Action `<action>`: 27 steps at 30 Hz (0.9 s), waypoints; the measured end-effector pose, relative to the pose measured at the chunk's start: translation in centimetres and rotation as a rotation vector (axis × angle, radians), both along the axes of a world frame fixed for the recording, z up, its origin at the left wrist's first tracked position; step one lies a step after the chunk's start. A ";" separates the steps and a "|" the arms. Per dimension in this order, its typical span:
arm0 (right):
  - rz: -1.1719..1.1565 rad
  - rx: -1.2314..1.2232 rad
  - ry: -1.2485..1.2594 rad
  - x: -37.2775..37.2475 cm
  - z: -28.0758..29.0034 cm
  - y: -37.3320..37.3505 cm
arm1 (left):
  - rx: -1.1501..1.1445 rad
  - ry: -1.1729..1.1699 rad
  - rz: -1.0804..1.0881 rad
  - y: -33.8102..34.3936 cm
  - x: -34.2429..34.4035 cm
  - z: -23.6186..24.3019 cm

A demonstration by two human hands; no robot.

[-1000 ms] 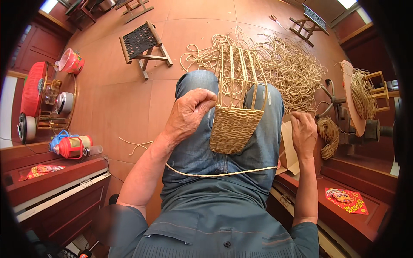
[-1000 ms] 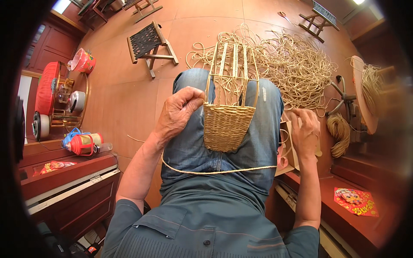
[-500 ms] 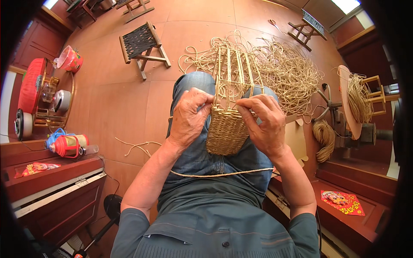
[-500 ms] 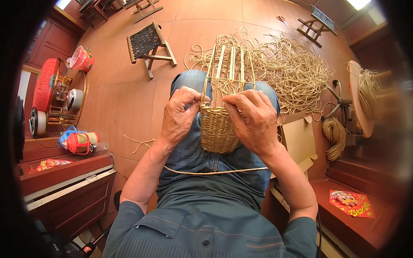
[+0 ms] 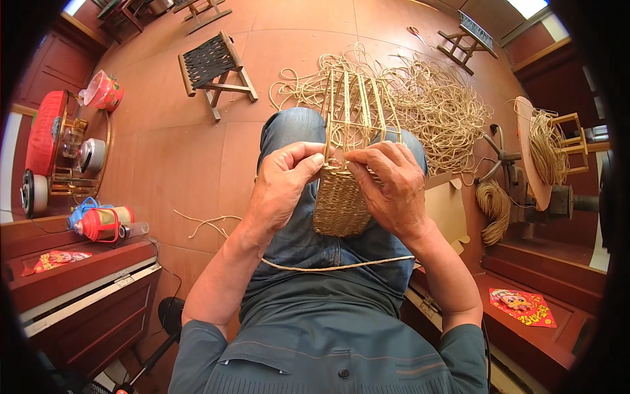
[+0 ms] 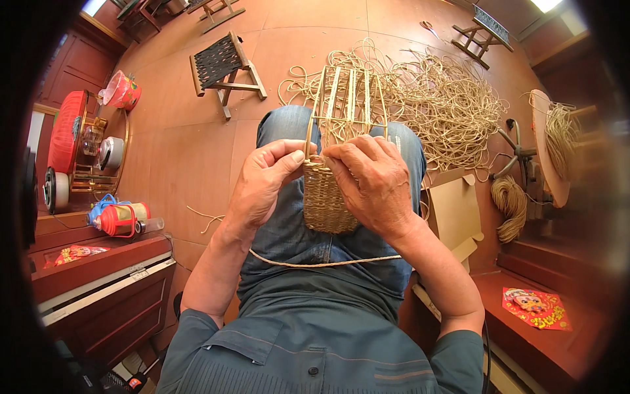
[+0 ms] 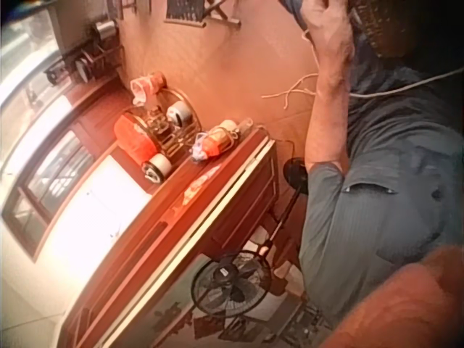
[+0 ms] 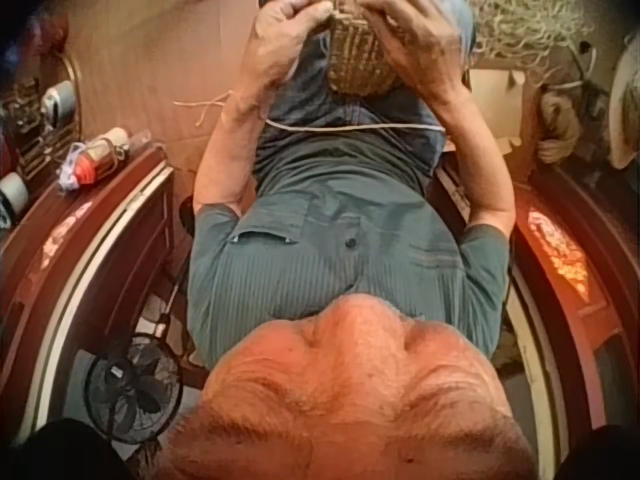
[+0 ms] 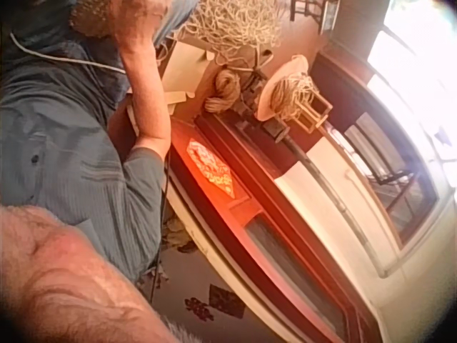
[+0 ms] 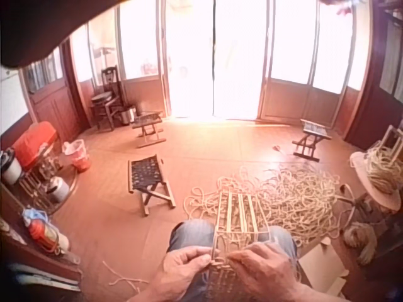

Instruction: Weaving a small basket using thin straw or wooden strips.

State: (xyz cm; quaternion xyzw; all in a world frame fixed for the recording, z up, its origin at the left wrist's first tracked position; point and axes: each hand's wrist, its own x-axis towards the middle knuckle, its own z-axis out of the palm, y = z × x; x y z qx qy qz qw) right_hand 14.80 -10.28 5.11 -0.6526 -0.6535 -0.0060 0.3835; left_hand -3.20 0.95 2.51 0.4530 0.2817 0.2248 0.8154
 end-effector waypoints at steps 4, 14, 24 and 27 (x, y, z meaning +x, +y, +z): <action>-0.023 -0.037 -0.005 -0.5 0.0 0.4 | -0.028 -0.046 0.027 -0.3 0.1 -0.8; 0.016 -0.103 -0.091 -0.5 0.0 1.3 | -0.086 -0.104 0.182 -1.2 0.5 -2.4; 0.097 -0.315 -0.022 -0.1 0.8 -0.2 | 1.043 0.344 0.363 -2.0 -0.4 0.0; 0.109 -0.362 -0.165 1.2 1.2 -1.7 | 1.375 0.356 0.321 -1.7 0.1 0.5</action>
